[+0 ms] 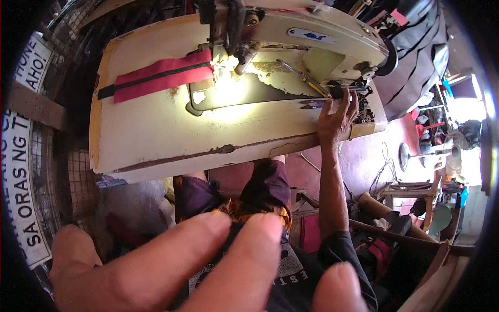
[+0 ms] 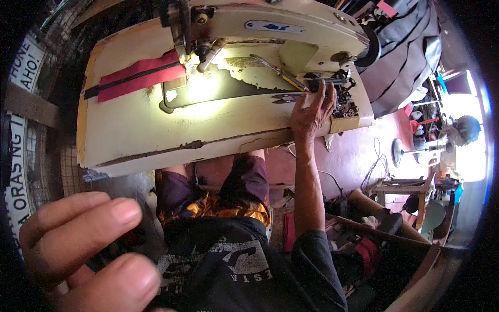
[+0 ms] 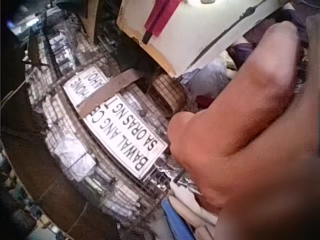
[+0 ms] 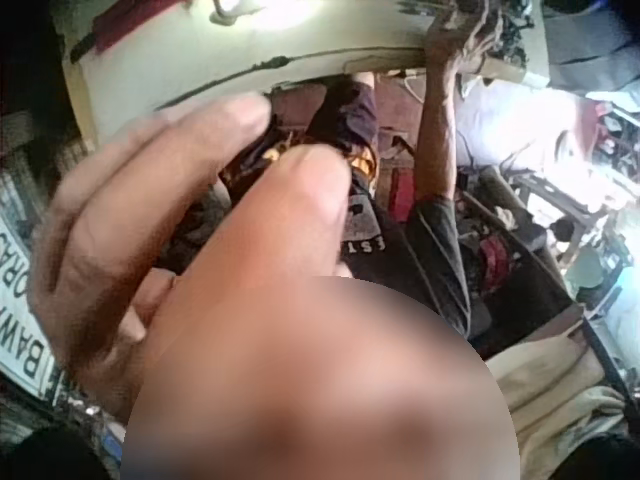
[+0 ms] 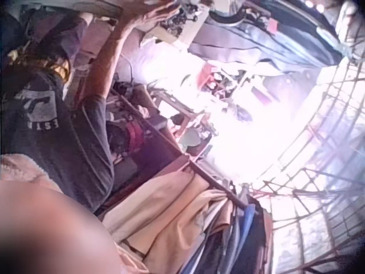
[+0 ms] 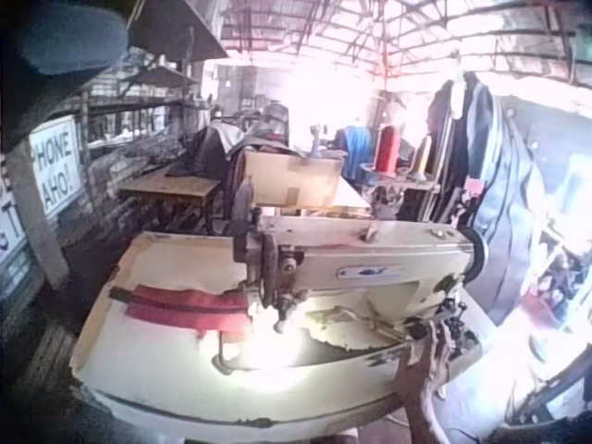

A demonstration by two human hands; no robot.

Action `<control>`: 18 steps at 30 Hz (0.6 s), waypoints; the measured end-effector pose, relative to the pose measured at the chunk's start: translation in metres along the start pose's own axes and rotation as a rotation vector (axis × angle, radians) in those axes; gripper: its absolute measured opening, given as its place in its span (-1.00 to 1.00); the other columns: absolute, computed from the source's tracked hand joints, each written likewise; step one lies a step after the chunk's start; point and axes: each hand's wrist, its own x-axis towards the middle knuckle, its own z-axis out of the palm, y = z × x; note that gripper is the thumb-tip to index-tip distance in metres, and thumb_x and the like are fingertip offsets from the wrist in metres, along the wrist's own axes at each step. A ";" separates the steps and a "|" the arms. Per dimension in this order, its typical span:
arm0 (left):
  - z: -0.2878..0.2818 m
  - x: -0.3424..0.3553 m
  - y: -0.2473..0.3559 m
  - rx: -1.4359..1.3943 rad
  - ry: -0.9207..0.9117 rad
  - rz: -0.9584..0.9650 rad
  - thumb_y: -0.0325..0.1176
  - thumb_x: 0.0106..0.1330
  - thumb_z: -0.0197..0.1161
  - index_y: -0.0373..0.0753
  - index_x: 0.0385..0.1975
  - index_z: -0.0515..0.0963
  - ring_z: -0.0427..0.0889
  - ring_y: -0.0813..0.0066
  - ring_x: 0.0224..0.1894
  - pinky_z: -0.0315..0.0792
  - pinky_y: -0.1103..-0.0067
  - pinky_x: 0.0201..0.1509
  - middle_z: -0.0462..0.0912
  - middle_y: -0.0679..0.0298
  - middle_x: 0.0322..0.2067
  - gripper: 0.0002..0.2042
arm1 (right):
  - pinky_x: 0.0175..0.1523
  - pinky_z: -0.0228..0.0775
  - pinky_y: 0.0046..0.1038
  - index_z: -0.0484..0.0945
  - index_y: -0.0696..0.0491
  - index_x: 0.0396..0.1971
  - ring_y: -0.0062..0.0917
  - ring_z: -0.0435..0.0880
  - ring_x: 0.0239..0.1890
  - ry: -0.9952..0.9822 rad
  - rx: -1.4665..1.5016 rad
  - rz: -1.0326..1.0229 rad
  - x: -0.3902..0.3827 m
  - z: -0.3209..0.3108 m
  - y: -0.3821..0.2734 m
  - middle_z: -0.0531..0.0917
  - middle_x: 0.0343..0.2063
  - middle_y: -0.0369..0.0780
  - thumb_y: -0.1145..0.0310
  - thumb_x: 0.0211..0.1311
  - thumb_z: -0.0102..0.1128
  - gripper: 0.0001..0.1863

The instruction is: Sewing zippers onto pink fabric strips using an industrial sewing machine.

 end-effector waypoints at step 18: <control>0.035 -0.015 -0.014 -0.238 0.469 -0.026 -0.18 0.52 0.18 -0.23 0.27 0.46 0.69 0.00 -0.02 0.72 0.28 -0.04 0.61 0.05 0.09 -0.59 | 0.48 0.09 0.03 0.35 0.10 0.37 0.04 0.25 0.43 0.059 -0.005 -0.015 -0.001 0.005 0.004 0.32 0.37 0.09 0.38 0.30 0.26 -0.36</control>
